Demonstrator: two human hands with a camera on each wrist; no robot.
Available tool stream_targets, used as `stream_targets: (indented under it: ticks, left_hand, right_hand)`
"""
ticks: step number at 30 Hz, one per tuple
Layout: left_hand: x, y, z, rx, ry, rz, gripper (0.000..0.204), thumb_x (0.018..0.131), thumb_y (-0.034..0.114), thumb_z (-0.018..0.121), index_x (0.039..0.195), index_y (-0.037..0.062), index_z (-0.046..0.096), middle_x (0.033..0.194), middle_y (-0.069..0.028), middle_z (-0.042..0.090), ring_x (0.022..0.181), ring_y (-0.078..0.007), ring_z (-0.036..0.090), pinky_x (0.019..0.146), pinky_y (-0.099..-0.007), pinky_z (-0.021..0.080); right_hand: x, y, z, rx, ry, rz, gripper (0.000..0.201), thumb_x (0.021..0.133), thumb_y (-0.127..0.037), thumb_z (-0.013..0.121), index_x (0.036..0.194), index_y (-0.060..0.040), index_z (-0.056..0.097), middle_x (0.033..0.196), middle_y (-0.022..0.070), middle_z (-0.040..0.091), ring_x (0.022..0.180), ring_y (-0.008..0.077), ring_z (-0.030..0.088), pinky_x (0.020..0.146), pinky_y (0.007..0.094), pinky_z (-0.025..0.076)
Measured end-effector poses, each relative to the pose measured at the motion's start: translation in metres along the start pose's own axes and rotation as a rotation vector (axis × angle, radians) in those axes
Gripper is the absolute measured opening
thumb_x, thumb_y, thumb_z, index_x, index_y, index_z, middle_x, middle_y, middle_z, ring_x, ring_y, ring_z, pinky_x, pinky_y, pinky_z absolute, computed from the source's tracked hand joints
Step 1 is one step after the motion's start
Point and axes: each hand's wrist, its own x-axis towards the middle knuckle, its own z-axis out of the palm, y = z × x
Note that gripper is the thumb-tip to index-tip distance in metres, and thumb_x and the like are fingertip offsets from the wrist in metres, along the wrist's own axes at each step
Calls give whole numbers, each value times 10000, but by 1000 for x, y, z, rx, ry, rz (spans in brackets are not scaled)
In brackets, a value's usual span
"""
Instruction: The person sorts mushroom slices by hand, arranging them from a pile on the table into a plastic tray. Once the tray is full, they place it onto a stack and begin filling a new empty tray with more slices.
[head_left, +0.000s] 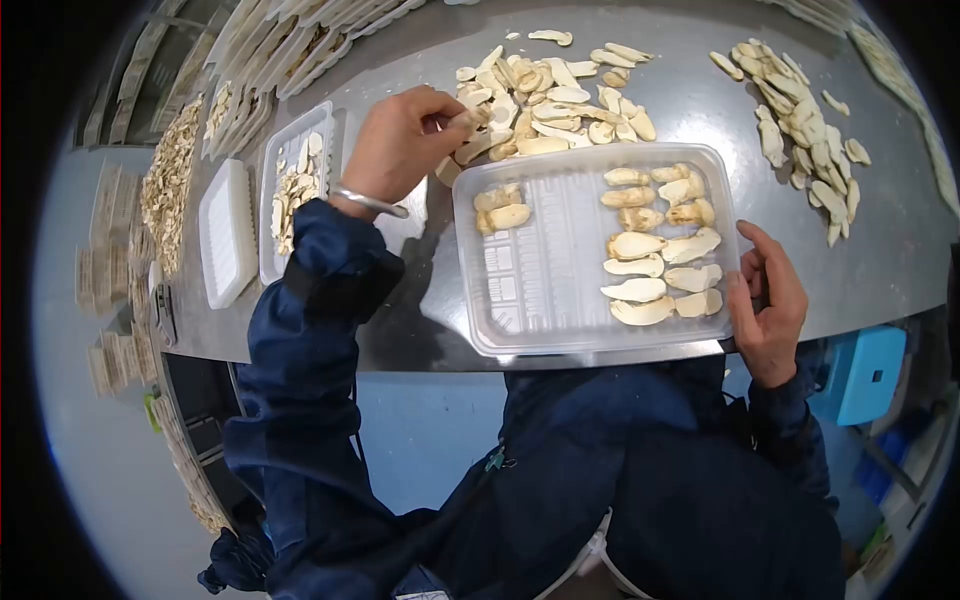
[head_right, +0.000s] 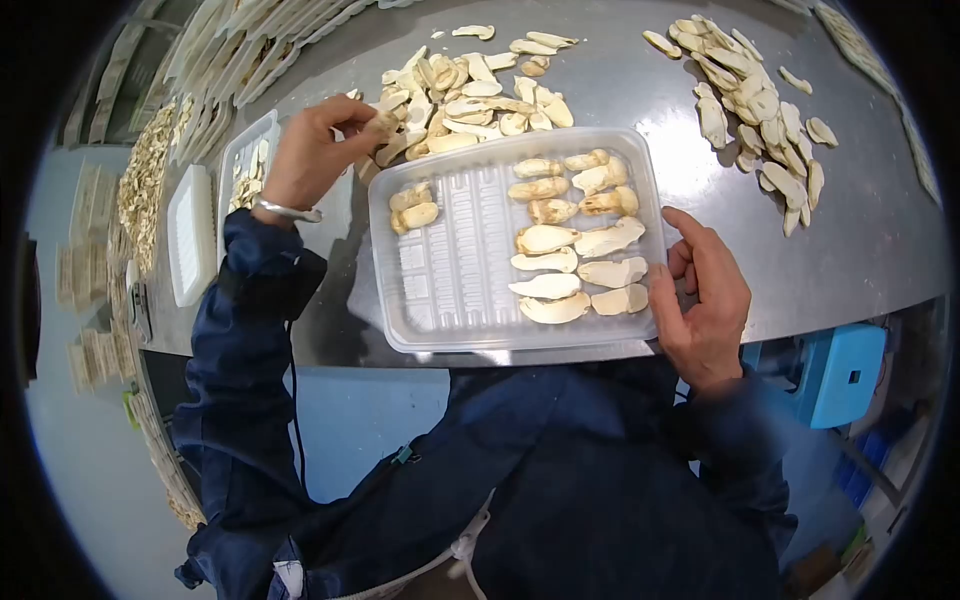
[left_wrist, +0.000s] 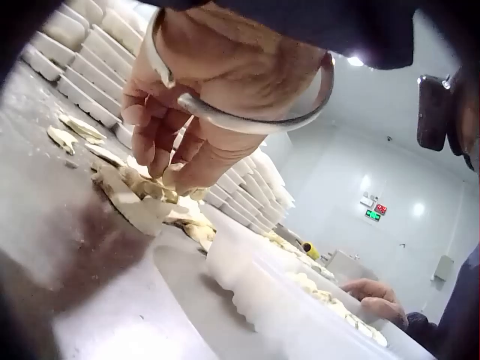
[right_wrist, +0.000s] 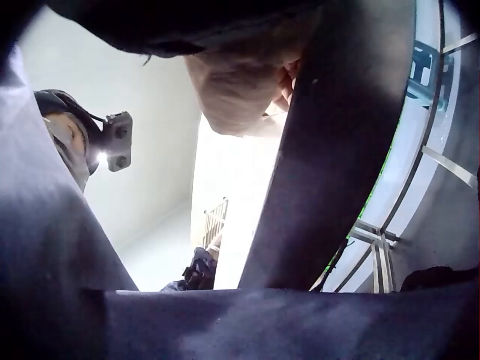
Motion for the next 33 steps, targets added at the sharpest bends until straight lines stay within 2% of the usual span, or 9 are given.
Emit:
stream_targets:
  ticks: [2, 5, 8, 12, 21, 24, 27, 30, 33]
  left_hand:
    - [-9, 13, -18, -70, -53, -80, 170, 868, 117, 676, 981, -10, 678, 845, -34, 679, 738, -91, 578, 653, -237, 449]
    - [-37, 35, -27, -298, -178, -27, 151, 881, 80, 653, 997, -13, 675, 840, -43, 670, 736, -99, 567, 653, -239, 446]
    - [-61, 56, -18, -272, -305, 9, 172, 869, 30, 640, 1032, -7, 679, 869, -66, 666, 711, -115, 526, 668, -264, 445]
    - [-74, 66, -1, -249, -242, -113, 182, 827, 21, 668, 1006, 2, 692, 838, -71, 657, 710, -125, 534, 678, -275, 445]
    - [-79, 59, 12, -26, -85, 59, 168, 758, 7, 708, 924, 27, 689, 807, -74, 623, 724, -196, 550, 669, -302, 454]
    - [-78, 54, 11, 12, 58, 174, 171, 748, 1, 701, 915, 28, 680, 840, -75, 622, 742, -215, 557, 686, -312, 460]
    - [-64, 21, -3, 182, 230, 96, 173, 758, -12, 683, 927, 24, 672, 885, -70, 624, 805, -223, 572, 735, -318, 465]
    - [-51, -5, -11, -18, 113, -72, 175, 751, 27, 666, 924, 48, 682, 869, -100, 623, 865, -295, 591, 758, -360, 480]
    - [-42, -10, -8, 59, 83, 157, 188, 762, 26, 651, 946, 43, 684, 892, -106, 629, 885, -312, 603, 785, -367, 482]
  right_hand:
    - [-1, 0, 1, 8, 2, 8, 437, 757, 1, 624, 1192, 15, 589, 726, 50, 495, 615, 127, 433, 548, 260, 362]
    - [0, 1, 1, 3, -2, 3, 437, 759, -1, 625, 1193, 15, 587, 727, 50, 493, 616, 127, 431, 550, 262, 362]
    - [-1, 1, 0, -19, -20, 23, 432, 761, -2, 625, 1191, 17, 586, 726, 51, 493, 617, 127, 431, 553, 260, 362]
    - [0, 0, 0, -8, -6, -3, 425, 768, -2, 622, 1190, 22, 585, 722, 51, 492, 615, 126, 432, 549, 260, 360]
    - [0, -1, -1, -13, -14, -21, 419, 779, -1, 615, 1196, 27, 582, 723, 57, 493, 613, 128, 442, 543, 261, 365]
    - [1, -2, -1, -6, -13, -17, 419, 779, 1, 612, 1195, 28, 581, 724, 60, 494, 613, 130, 443, 544, 263, 366]
    - [1, 0, 1, 9, -9, -23, 416, 776, 0, 609, 1190, 31, 582, 725, 63, 493, 614, 133, 443, 546, 265, 366]
    - [1, -1, -1, 10, -7, -26, 413, 775, -1, 606, 1185, 35, 582, 724, 65, 492, 615, 135, 442, 546, 266, 365]
    - [1, -1, 0, 3, -6, -22, 411, 774, -1, 604, 1182, 36, 583, 723, 64, 490, 614, 134, 439, 545, 266, 362]
